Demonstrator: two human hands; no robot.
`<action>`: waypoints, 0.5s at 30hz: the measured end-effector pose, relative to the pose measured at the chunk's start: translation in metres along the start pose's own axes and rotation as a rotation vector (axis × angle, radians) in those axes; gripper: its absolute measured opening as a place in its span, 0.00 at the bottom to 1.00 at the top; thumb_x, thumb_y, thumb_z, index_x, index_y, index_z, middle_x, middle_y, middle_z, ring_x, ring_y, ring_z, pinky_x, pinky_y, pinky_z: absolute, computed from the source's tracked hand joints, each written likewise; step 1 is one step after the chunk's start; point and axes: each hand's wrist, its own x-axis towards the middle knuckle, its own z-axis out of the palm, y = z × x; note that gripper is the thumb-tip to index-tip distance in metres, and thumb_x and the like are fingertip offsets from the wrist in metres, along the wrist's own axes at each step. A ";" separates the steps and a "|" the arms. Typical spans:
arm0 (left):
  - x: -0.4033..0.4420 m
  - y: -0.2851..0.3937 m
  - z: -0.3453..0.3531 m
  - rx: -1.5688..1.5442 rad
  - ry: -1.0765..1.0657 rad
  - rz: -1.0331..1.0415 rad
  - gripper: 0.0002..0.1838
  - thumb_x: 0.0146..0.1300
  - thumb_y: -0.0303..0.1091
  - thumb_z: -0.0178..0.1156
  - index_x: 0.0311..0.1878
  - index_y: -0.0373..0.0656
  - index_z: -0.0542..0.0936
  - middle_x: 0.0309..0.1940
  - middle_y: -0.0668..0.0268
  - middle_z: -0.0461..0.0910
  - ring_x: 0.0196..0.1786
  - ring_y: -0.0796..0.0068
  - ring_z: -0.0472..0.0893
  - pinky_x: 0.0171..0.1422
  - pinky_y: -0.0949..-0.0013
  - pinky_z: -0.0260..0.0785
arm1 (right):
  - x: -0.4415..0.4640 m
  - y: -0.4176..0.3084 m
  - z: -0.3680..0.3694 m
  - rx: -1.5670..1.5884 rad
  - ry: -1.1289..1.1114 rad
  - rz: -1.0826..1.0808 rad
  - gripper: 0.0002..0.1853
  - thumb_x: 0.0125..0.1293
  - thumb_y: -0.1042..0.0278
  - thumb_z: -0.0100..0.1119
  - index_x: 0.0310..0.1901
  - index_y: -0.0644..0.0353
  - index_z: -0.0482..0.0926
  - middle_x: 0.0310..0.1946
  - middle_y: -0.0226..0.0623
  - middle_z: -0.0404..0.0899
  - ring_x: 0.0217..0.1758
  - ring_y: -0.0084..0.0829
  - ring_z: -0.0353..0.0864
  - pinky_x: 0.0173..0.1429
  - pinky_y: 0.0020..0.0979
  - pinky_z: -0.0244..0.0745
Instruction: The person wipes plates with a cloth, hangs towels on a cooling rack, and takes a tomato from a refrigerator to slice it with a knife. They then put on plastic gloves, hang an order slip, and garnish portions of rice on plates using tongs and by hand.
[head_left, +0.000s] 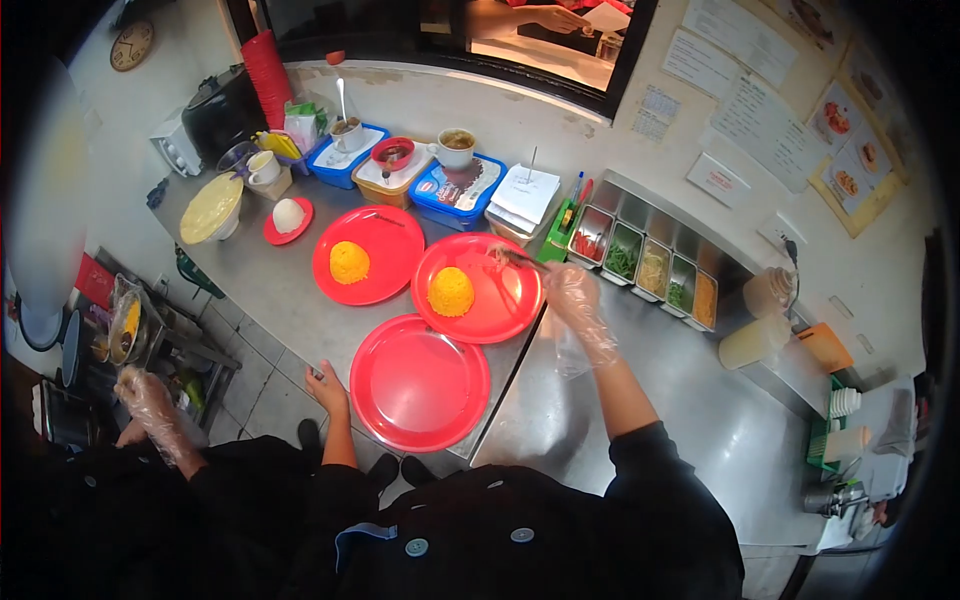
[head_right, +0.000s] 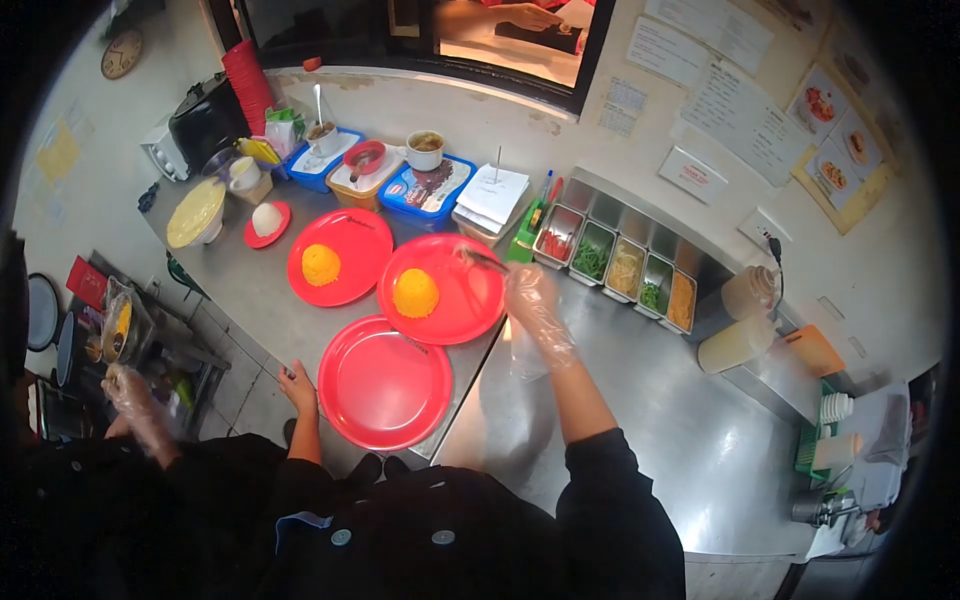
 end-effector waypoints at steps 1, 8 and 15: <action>-0.001 0.002 0.000 -0.019 -0.008 -0.003 0.34 0.63 0.53 0.55 0.61 0.33 0.64 0.52 0.47 0.65 0.51 0.58 0.69 0.57 0.60 0.62 | -0.002 -0.003 0.006 0.002 -0.004 -0.001 0.10 0.59 0.64 0.52 0.38 0.53 0.82 0.30 0.45 0.81 0.36 0.46 0.81 0.41 0.42 0.76; -0.001 0.003 -0.002 -0.047 -0.035 -0.006 0.34 0.63 0.52 0.56 0.61 0.32 0.64 0.51 0.47 0.65 0.49 0.59 0.69 0.55 0.61 0.63 | 0.005 -0.009 0.003 -0.118 -0.070 -0.019 0.10 0.60 0.64 0.50 0.34 0.56 0.81 0.30 0.46 0.81 0.35 0.48 0.81 0.41 0.44 0.76; 0.001 0.010 -0.011 -0.016 -0.087 -0.038 0.35 0.62 0.52 0.57 0.62 0.32 0.63 0.58 0.45 0.62 0.55 0.55 0.68 0.56 0.57 0.62 | 0.028 -0.016 0.025 -0.173 -0.079 -0.031 0.08 0.56 0.65 0.54 0.29 0.58 0.80 0.29 0.46 0.81 0.34 0.47 0.81 0.40 0.43 0.76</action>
